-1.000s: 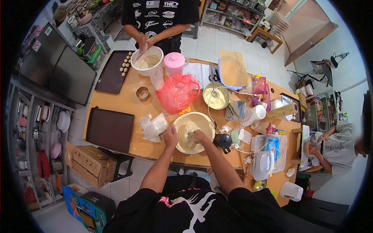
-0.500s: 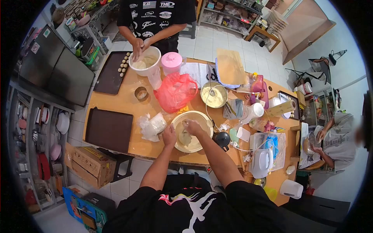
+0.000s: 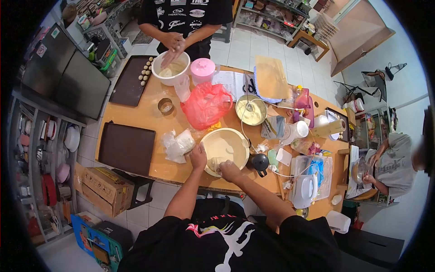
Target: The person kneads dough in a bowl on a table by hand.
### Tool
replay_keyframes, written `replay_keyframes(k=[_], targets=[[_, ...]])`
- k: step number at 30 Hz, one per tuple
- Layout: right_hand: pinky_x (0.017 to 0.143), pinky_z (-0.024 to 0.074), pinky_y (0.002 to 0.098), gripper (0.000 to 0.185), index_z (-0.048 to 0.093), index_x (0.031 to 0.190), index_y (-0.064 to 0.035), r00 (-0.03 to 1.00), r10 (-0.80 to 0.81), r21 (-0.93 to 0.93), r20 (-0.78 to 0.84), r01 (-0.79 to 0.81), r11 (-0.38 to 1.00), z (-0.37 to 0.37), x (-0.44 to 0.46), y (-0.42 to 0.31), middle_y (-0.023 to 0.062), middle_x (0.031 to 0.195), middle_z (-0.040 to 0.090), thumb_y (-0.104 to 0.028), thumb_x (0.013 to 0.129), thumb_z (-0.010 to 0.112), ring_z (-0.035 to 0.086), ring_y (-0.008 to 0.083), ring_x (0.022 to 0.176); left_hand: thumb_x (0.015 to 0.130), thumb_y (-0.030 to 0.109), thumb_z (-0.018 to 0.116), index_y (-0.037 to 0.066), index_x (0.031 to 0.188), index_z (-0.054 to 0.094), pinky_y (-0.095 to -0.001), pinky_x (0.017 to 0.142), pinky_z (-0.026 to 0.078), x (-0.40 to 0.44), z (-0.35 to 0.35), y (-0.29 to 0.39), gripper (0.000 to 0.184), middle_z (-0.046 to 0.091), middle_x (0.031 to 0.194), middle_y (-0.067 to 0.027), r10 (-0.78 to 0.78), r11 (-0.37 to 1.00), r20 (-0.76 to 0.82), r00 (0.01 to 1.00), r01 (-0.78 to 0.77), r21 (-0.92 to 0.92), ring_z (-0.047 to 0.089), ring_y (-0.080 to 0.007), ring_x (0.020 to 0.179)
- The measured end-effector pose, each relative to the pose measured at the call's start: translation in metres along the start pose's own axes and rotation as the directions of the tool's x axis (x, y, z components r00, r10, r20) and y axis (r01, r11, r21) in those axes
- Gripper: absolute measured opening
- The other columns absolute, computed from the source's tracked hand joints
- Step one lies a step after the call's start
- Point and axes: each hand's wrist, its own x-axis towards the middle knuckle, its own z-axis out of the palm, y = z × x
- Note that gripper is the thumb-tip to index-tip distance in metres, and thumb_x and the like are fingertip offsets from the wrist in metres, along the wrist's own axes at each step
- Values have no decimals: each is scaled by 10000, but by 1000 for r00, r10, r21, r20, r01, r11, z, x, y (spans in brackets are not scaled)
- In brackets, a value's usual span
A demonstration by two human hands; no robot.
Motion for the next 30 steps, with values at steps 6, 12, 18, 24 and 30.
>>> replay_keyframes(k=[6, 12, 18, 24, 30], targets=[[774, 518, 491, 206, 667, 932, -28, 979, 182, 8, -88, -182, 983, 1, 16, -11, 235, 902, 654, -182, 805, 613, 646, 389, 878, 984, 324, 482, 2, 765, 588, -526, 643, 430, 3, 3, -8, 403, 606, 714, -231, 54, 998, 0, 999, -54, 41, 587, -436, 705], [741, 536, 482, 204, 663, 921, -33, 949, 268, -24, -167, -276, 961, 23, 42, -12, 217, 859, 672, -192, 819, 586, 674, 379, 819, 986, 336, 471, 6, 770, 575, -532, 649, 433, 0, 2, -13, 408, 611, 724, -233, 50, 995, 46, 998, -54, 85, 590, -434, 709], [773, 524, 484, 176, 634, 908, -51, 907, 373, 127, -197, -354, 927, 23, 51, -15, 212, 872, 674, -196, 816, 592, 665, 377, 876, 990, 351, 453, 11, 800, 571, -538, 680, 438, 2, -4, -16, 406, 619, 767, -236, 71, 996, 110, 991, -77, 53, 584, -458, 749], [725, 560, 359, 364, 634, 1132, -33, 944, 123, 593, 308, -291, 751, 22, 58, 39, 130, 938, 691, -212, 816, 661, 685, 266, 845, 992, 357, 457, 19, 944, 542, -498, 774, 444, 18, -26, -17, 351, 617, 931, -243, -21, 999, 385, 923, 29, -16, 584, -444, 892], [587, 574, 353, 333, 628, 1179, -37, 869, 451, 755, 200, -431, 495, -56, 23, 45, 119, 977, 650, -235, 916, 577, 670, 219, 784, 992, 325, 463, 29, 1085, 543, -438, 849, 458, 42, -14, -48, 320, 630, 984, -208, 4, 988, 588, 809, 89, -129, 606, -359, 970]])
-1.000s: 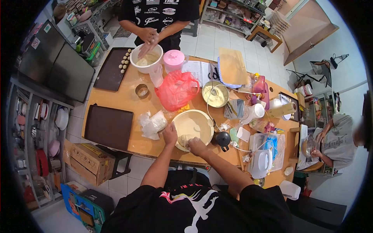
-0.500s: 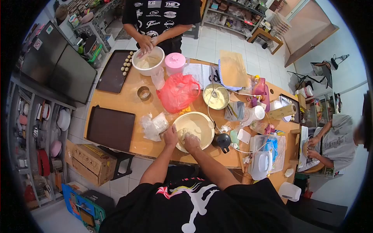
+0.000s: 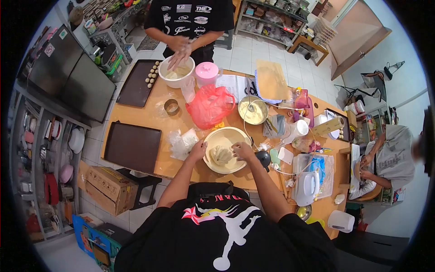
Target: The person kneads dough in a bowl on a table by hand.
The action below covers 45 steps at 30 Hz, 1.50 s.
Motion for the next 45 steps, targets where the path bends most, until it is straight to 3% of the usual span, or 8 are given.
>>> replay_keyframes(k=[6, 7, 8, 14, 19, 25, 37, 45], targets=[[647, 571, 399, 407, 665, 1133, -74, 991, 92, -53, -94, -98, 994, 24, 38, 24, 125, 978, 676, -386, 914, 523, 666, 300, 850, 986, 273, 475, 8, 1108, 573, -432, 859, 479, -3, -18, 19, 307, 649, 1007, -190, -183, 942, 259, 949, 244, -232, 633, -317, 963], [819, 523, 452, 448, 669, 1107, -35, 963, -235, -254, -136, 195, 947, 38, 72, 54, 255, 996, 670, -402, 929, 484, 664, 348, 905, 986, 269, 474, 8, 1101, 579, -437, 853, 482, -18, -25, 49, 304, 649, 1005, -189, -245, 927, 262, 933, 305, -217, 637, -326, 950], [855, 502, 456, 439, 672, 1100, -39, 951, -274, -333, -144, 214, 918, 47, 72, 49, 260, 1018, 661, -401, 924, 497, 641, 361, 953, 985, 265, 473, 7, 1094, 584, -442, 846, 484, -27, -30, 65, 301, 650, 1003, -188, -308, 909, 265, 914, 365, -202, 641, -335, 937], [883, 469, 469, 312, 672, 1063, -59, 864, -483, -567, -145, 327, 756, 63, 10, 1, 228, 1058, 607, -299, 876, 603, 570, 408, 1010, 976, 299, 468, 0, 1058, 571, -502, 820, 466, -8, -5, 12, 326, 634, 956, -244, 117, 979, -39, 992, -108, 171, 604, -445, 932], [864, 463, 470, 244, 665, 1040, -62, 658, -752, -657, -43, 548, 518, 69, -42, -1, 201, 1015, 568, -182, 827, 659, 556, 400, 975, 976, 304, 454, 0, 981, 553, -543, 797, 442, -19, -3, 35, 320, 614, 959, -281, 53, 970, -92, 994, -29, 243, 578, -474, 938], [784, 513, 446, 234, 648, 999, -92, 742, -648, -621, 171, 592, 514, 52, -57, 22, 177, 944, 572, -174, 781, 666, 614, 371, 888, 984, 319, 437, 11, 987, 549, -552, 791, 439, -15, 0, 24, 327, 612, 949, -279, 82, 966, -95, 992, -56, 252, 576, -480, 926], [822, 516, 475, 454, 609, 1067, -60, 985, -147, -731, -85, 39, 681, 82, 3, -6, 219, 1053, 654, -457, 848, 631, 650, 362, 967, 992, 334, 413, 24, 1022, 547, -560, 799, 442, -23, -6, 38, 339, 626, 986, -266, 63, 954, -36, 997, -50, 295, 580, -477, 945], [791, 473, 557, 353, 568, 998, -44, 886, -352, -620, -301, 99, 779, 97, 15, 25, 251, 886, 660, -384, 932, 496, 639, 442, 842, 990, 355, 409, 13, 1010, 549, -564, 779, 470, -32, -8, 50, 371, 653, 900, -268, 26, 884, -49, 998, 0, 468, 621, -468, 865]])
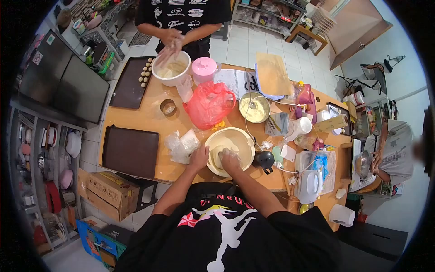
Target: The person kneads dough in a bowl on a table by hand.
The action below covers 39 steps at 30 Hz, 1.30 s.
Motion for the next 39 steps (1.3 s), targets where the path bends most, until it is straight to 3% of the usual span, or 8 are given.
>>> replay_keyframes(k=[11, 14, 17, 20, 23, 26, 29, 39], targets=[[806, 476, 519, 392, 604, 1033, 1, 983, 122, 129, -136, -104, 986, 9, 34, 55, 260, 892, 652, -358, 963, 462, 623, 451, 850, 980, 362, 415, 12, 967, 556, -562, 746, 476, -1, -1, -5, 377, 653, 866, -263, 86, 996, 3, 996, -86, -4, 623, -471, 820], [831, 489, 474, 440, 605, 1132, 22, 904, 100, 474, 416, -310, 824, -35, 31, 63, 244, 901, 669, -360, 923, 543, 634, 444, 870, 979, 357, 422, 14, 962, 562, -562, 742, 476, -3, -1, -5, 372, 653, 870, -261, 97, 995, -22, 995, -97, 7, 623, -471, 814], [714, 533, 410, 466, 622, 1127, 34, 976, -216, 11, -34, 216, 976, -57, 3, 57, 186, 805, 692, -363, 885, 589, 674, 356, 745, 979, 358, 423, 14, 961, 565, -565, 739, 476, -2, 2, -6, 373, 650, 854, -267, 75, 997, -29, 997, -75, -2, 624, -469, 812], [587, 526, 353, 378, 667, 998, 32, 963, -250, 193, 100, 227, 954, -66, 10, 36, 129, 694, 673, -315, 882, 569, 660, 264, 609, 980, 364, 420, 9, 961, 563, -569, 738, 475, -2, 3, -5, 383, 647, 842, -272, 57, 998, -8, 998, -57, 10, 623, -473, 813], [539, 510, 317, 347, 688, 880, 30, 800, -4, 459, 600, -339, 821, -56, 21, 2, 141, 696, 676, -283, 879, 538, 639, 210, 530, 982, 365, 416, 6, 974, 558, -574, 736, 472, -2, 5, -5, 386, 644, 839, -281, 66, 998, -31, 997, -66, -1, 621, -476, 812], [561, 511, 329, 366, 689, 736, 26, 738, 151, 443, 657, -541, 715, -21, 35, -1, 176, 704, 688, -257, 880, 505, 649, 236, 521, 982, 353, 423, 4, 974, 552, -574, 722, 475, -1, 7, -9, 372, 642, 838, -286, 79, 997, -26, 997, -79, -19, 620, -478, 800], [543, 506, 326, 416, 678, 652, 14, 852, -42, 467, 522, -244, 850, -1, 34, -4, 173, 659, 681, -264, 888, 478, 647, 230, 504, 982, 347, 422, 3, 972, 544, -572, 724, 475, -2, 3, -7, 366, 637, 838, -296, 101, 995, -23, 995, -101, -6, 621, -476, 805], [561, 517, 350, 428, 683, 636, 11, 886, 64, 495, 460, -316, 809, 30, 53, -2, 139, 551, 640, -254, 901, 477, 647, 233, 510, 981, 335, 427, -1, 972, 528, -578, 717, 469, -1, 5, -9, 351, 642, 815, -286, 107, 994, -34, 994, -107, 7, 621, -478, 783]])
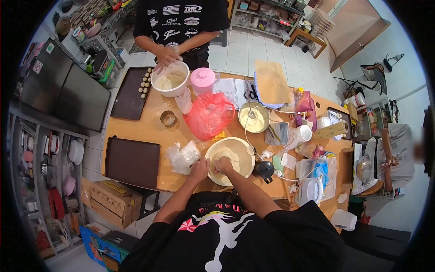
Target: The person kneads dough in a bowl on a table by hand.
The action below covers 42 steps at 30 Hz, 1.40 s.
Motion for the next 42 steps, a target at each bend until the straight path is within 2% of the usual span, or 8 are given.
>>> replay_keyframes(k=[5, 8, 11, 15, 18, 21, 25, 42], targets=[[649, 535, 383, 433, 699, 670, 6, 993, 65, -52, -100, -71, 996, 2, 0, -7, 143, 572, 648, -331, 884, 530, 655, 276, 545, 982, 344, 427, -1, 974, 530, -571, 718, 475, -1, -6, 5, 360, 647, 822, -279, -23, 1000, 23, 999, 23, 11, 626, -472, 783], [548, 527, 358, 387, 682, 722, 39, 880, -105, -341, -463, -67, 938, 17, -5, -10, 166, 653, 666, -248, 910, 504, 677, 236, 597, 981, 353, 426, 0, 968, 533, -562, 712, 482, -2, -8, 9, 369, 649, 822, -277, -49, 998, 44, 998, 47, 48, 629, -467, 779], [615, 551, 373, 346, 680, 814, 45, 907, -135, -378, -398, -28, 926, 16, 4, 0, 187, 727, 679, -235, 914, 505, 691, 257, 680, 983, 362, 423, 4, 955, 538, -555, 706, 488, -3, -9, 11, 377, 649, 814, -274, -48, 997, 36, 998, 46, 62, 632, -462, 775], [764, 565, 431, 294, 664, 1017, 5, 977, 123, 559, 174, -201, 804, -2, 8, 8, 149, 849, 690, -228, 926, 510, 690, 297, 759, 985, 360, 419, 9, 921, 547, -557, 692, 492, -3, 0, 7, 379, 648, 806, -266, -55, 997, -13, 998, 56, 54, 632, -459, 762], [835, 546, 411, 291, 652, 1105, -38, 976, -13, 547, 215, -110, 830, -14, -25, -6, 115, 956, 683, -229, 928, 522, 669, 278, 919, 983, 359, 423, 9, 916, 551, -555, 685, 495, -4, -3, 9, 378, 648, 806, -263, -27, 999, -47, 999, 28, 35, 634, -456, 757], [905, 502, 388, 307, 632, 1178, -80, 953, 38, 393, 302, -160, 906, -36, -77, -49, 147, 1067, 655, -222, 925, 533, 621, 302, 1039, 982, 356, 425, 9, 918, 553, -547, 695, 497, -6, -9, 14, 376, 651, 813, -259, -31, 999, -38, 999, 31, 15, 638, -448, 768], [917, 457, 421, 310, 624, 1152, -79, 874, -414, -394, -254, 297, 869, -55, -54, -31, 223, 1095, 612, -220, 877, 585, 580, 394, 1033, 982, 356, 420, 12, 926, 558, -557, 711, 490, -3, -4, 11, 375, 653, 819, -260, -52, 998, -24, 998, 52, 30, 638, -452, 773], [913, 427, 541, 513, 448, 1307, -74, 841, -491, -634, -228, 254, 730, -24, -42, -3, 277, 1181, 506, -313, 884, 611, 522, 460, 1041, 982, 370, 409, 33, 958, 560, -575, 729, 481, 1, -4, 7, 371, 656, 862, -250, -76, 997, 38, 996, 75, 24, 631, -455, 822]])
